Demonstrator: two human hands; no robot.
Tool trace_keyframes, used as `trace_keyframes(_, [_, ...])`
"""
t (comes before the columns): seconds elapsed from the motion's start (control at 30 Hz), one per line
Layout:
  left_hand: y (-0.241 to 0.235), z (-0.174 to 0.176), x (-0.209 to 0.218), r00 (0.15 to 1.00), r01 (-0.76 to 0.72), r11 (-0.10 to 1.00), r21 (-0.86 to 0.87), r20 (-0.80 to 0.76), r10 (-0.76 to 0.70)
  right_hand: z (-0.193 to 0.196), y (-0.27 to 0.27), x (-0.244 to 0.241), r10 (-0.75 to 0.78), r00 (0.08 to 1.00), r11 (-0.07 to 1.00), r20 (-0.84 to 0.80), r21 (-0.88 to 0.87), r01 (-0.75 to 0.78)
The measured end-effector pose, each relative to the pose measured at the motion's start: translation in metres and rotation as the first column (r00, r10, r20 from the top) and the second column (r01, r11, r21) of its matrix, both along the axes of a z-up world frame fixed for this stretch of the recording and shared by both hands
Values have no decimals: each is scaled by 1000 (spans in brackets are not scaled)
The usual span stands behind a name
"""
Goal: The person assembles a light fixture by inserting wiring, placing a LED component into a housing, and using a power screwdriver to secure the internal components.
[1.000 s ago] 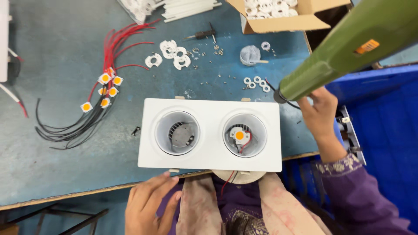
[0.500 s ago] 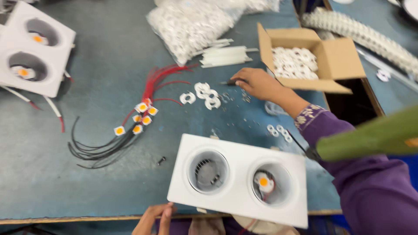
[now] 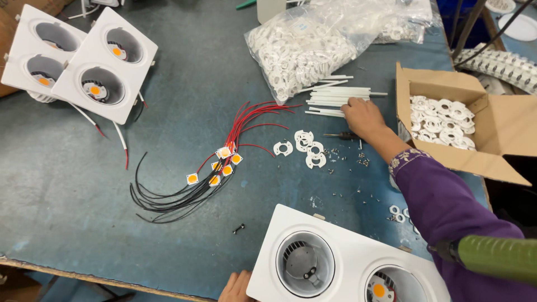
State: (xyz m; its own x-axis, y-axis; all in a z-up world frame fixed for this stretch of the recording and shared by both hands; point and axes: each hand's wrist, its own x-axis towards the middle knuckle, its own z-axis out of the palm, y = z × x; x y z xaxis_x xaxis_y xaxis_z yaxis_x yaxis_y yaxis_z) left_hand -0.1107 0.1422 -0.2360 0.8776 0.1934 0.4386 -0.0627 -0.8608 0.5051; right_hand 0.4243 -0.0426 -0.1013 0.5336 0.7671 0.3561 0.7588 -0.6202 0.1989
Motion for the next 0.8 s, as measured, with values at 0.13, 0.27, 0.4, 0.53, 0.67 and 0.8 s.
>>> trace_keyframes(0.13, [-19, 30, 5, 985, -157, 984, -84, 61, 163, 13, 2, -18, 20, 1000, 998, 10, 60, -21])
trace_keyframes(0.27, [-28, 67, 15, 962, -223, 965, -140, 128, 241, 60, 4, -36, 46, 947, 882, -319, 457, 111])
trace_keyframes(0.4, [-40, 79, 20, 916, -320, 942, -99, 220, 335, 119, -22, -39, 571, 660, 404, -489, 867, 293])
trace_keyframes(0.53, [-41, 82, 15, 914, -331, 936, -118, 208, 349, 134, -105, -86, 713, 508, 340, -484, 872, 353])
trace_keyframes(0.67, [-38, 65, 17, 908, -347, 929, -129, 201, 367, 128, -196, -155, 730, 467, 279, -500, 841, 463])
trace_keyframes(0.8, [-38, 64, 7, 956, -175, 732, -658, 65, 286, 117, -245, -225, 681, 514, 191, -522, 804, 563])
